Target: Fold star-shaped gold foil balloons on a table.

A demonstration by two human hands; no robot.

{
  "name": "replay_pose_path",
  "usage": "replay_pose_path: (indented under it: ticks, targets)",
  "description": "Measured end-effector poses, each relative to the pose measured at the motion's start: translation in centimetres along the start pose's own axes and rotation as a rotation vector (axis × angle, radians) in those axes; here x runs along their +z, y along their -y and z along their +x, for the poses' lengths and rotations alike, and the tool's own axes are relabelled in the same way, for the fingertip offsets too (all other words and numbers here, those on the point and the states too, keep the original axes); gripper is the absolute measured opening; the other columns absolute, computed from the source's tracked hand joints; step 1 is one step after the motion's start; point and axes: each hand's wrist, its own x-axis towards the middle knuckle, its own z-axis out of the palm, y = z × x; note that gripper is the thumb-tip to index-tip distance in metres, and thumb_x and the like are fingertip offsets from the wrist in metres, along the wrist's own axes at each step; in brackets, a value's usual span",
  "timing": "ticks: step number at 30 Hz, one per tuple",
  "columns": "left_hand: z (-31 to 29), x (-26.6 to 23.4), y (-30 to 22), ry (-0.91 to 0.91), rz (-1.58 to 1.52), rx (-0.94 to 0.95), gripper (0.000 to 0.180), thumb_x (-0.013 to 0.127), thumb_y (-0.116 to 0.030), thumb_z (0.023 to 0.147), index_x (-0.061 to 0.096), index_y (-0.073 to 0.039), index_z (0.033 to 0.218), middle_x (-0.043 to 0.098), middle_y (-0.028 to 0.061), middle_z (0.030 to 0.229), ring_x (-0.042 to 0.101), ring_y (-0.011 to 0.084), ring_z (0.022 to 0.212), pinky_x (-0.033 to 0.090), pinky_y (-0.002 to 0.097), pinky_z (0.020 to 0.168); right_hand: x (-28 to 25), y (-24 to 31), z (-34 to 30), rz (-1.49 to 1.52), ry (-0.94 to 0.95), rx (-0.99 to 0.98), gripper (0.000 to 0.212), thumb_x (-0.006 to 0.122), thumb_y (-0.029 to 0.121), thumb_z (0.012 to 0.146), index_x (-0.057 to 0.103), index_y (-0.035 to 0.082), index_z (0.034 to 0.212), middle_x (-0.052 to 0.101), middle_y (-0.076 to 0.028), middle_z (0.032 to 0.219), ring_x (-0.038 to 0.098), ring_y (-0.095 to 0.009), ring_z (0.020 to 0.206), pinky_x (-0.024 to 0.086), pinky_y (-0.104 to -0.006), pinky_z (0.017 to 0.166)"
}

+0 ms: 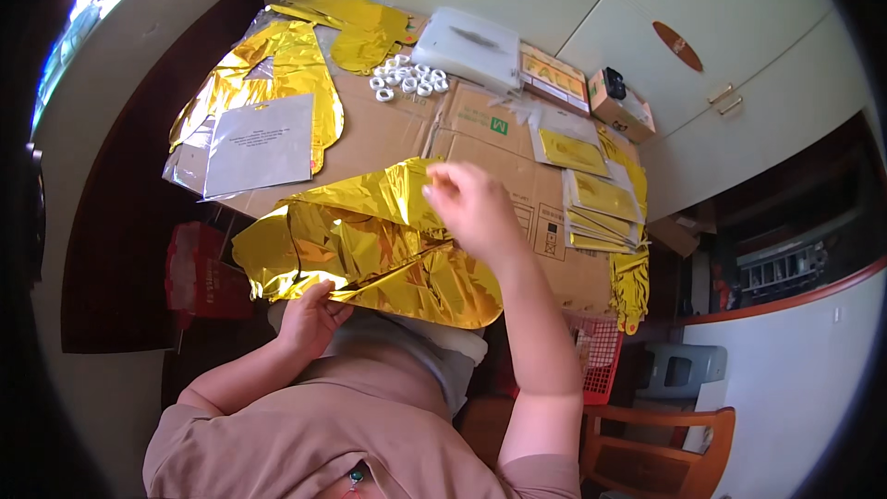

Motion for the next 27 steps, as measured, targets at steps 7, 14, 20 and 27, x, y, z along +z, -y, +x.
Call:
replay_pose_path:
  ticks: [7, 14, 20, 27]
  targets:
    - [-2.0, 1.7, -1.2, -0.061, 0.114, 0.214, 0.016, 0.061, -0.015, 0.102, 0.060, -0.010, 0.116, 0.068, 0.0017, 0.103, 0.069, 0.0183, 0.095, 0.056, 0.0360, 0.079, 4.8, -5.8, 9.8, -0.344, 0.342, -0.102, 0.047, 0.082, 0.020, 0.079, 0.066, 0.002, 0.119, 0.068, -0.014, 0.113, 0.066, -0.026, 0.100, 0.053, -0.0365, 0.088]
    - [-1.8, 0.2, -2.8, -0.002, 0.837, 0.610, 0.010, 0.059, -0.010, 0.102, 0.064, -0.002, 0.098, 0.061, -0.0003, 0.084, 0.051, 0.0078, 0.072, 0.043, 0.0266, 0.064, 2.3, -4.4, 8.0, -0.113, 0.612, 0.147, 0.028, 0.084, 0.017, 0.075, 0.069, 0.002, 0.092, 0.067, -0.005, 0.079, 0.063, -0.016, 0.075, 0.051, -0.0327, 0.069]
    - [0.2, 6.1, -8.0, 0.295, 1.030, 0.736, 0.005, 0.061, 0.002, 0.097, 0.062, -0.001, 0.101, 0.059, -0.0015, 0.082, 0.052, 0.0076, 0.070, 0.042, 0.0261, 0.060, -1.3, -7.5, 0.6, 0.333, 0.231, 0.240, 0.017, 0.077, 0.008, 0.086, 0.063, 0.000, 0.091, 0.069, -0.004, 0.082, 0.062, -0.010, 0.073, 0.052, -0.0284, 0.067]
    - [11.1, 23.7, -14.4, 0.621, 1.328, 0.896, 0.027, 0.066, -0.015, 0.088, 0.064, 0.002, 0.109, 0.067, 0.0071, 0.087, 0.060, 0.0127, 0.076, 0.050, 0.0319, 0.066, -4.8, -10.9, -4.0, 0.581, -0.438, 0.322, 0.013, 0.071, 0.002, 0.092, 0.059, 0.001, 0.099, 0.068, -0.004, 0.084, 0.062, -0.007, 0.072, 0.050, -0.0213, 0.066]
